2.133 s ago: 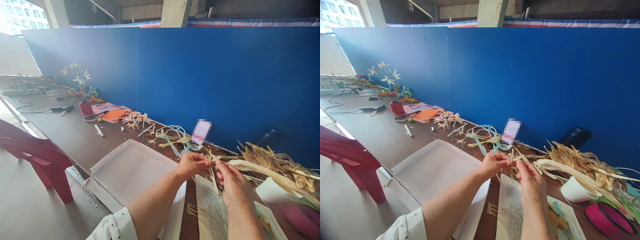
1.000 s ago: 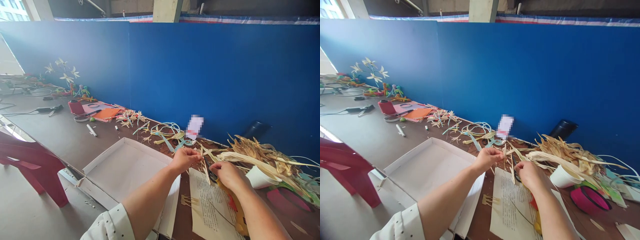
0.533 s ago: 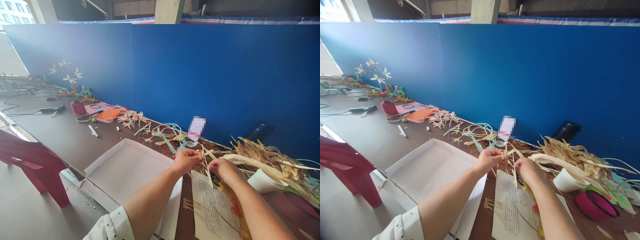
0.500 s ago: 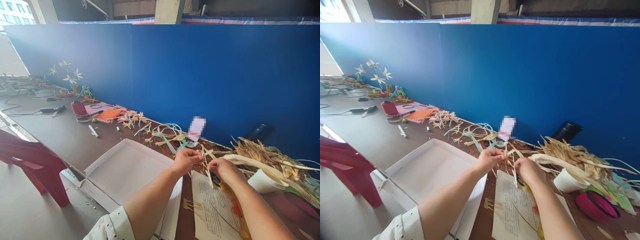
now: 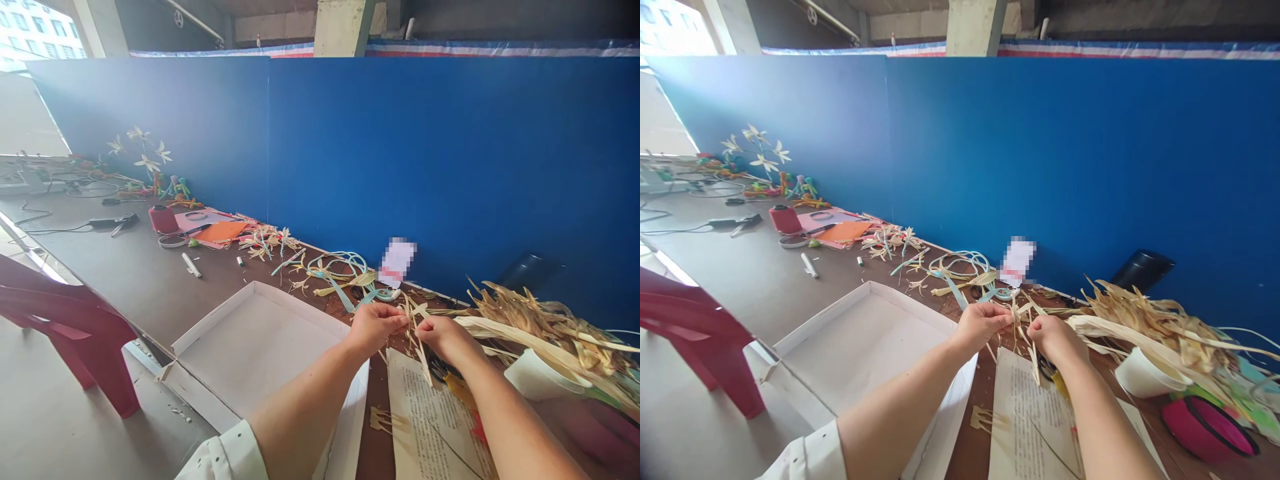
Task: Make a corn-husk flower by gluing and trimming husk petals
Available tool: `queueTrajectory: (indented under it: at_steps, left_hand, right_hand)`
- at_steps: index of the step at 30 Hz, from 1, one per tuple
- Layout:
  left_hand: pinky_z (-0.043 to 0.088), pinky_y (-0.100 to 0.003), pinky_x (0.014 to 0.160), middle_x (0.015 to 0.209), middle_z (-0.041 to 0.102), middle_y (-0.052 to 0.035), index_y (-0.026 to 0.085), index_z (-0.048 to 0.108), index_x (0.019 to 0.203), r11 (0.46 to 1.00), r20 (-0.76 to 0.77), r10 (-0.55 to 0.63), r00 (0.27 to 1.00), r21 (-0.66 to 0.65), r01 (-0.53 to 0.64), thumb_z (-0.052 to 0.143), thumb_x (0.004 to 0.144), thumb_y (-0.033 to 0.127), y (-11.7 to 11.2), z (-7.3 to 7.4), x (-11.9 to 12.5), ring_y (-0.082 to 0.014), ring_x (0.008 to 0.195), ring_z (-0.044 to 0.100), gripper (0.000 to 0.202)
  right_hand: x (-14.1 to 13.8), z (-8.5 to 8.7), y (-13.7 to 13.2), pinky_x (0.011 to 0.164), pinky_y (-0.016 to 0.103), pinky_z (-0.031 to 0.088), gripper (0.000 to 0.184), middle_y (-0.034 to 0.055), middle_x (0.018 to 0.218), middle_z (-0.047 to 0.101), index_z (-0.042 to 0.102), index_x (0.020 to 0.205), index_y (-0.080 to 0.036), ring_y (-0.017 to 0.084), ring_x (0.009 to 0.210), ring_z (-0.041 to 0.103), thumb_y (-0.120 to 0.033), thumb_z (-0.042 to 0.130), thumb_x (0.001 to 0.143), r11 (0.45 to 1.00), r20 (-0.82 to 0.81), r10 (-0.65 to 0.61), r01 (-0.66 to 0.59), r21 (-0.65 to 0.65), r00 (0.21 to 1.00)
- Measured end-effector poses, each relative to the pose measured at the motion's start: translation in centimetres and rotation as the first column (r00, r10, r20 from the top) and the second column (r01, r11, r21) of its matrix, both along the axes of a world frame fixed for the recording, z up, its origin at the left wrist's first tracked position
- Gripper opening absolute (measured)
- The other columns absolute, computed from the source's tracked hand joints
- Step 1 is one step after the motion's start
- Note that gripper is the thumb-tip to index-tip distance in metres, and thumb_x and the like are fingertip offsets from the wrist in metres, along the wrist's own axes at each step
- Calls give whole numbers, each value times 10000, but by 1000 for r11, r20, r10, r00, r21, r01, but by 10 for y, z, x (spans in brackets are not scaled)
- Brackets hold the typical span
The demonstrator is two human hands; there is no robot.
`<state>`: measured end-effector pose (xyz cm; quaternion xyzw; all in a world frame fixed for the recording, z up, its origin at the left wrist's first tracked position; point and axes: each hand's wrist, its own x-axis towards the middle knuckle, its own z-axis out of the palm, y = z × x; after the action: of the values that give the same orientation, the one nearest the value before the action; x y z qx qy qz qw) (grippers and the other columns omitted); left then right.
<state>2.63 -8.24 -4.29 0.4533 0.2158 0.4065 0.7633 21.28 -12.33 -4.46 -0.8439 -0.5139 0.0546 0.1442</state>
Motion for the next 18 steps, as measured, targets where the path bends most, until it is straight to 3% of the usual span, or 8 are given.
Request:
queueTrajectory:
  at_steps: [5,11,18]
  left_hand:
    - [397,-239,575,580,607,-16,111,687,655,999,-35,15,999,-43,-17,845,414,477,1,-1,1,-77,538,493,466]
    - [375,-225,540,545,576,1,119,681,643,998,-58,39,998,-37,-41,852,424,445,1,-5,4,-75,522,481,427]
    - [367,-227,542,562,586,-7,121,690,662,999,-87,41,995,-2,-41,835,481,437,3,-8,3,-78,524,479,392]
  right_hand:
    - [-7,8,-16,582,276,421,292,10,702,682,704,791,-250,175,621,596,-484,534,755,995,-240,11,12,97,971]
    - [-20,6,-11,555,319,385,144,33,730,681,715,730,-311,212,623,596,-369,602,664,989,35,-118,121,-89,992]
    - [-26,3,2,524,304,374,41,32,564,616,636,521,-264,171,492,534,-243,646,555,989,7,-99,99,-112,995]
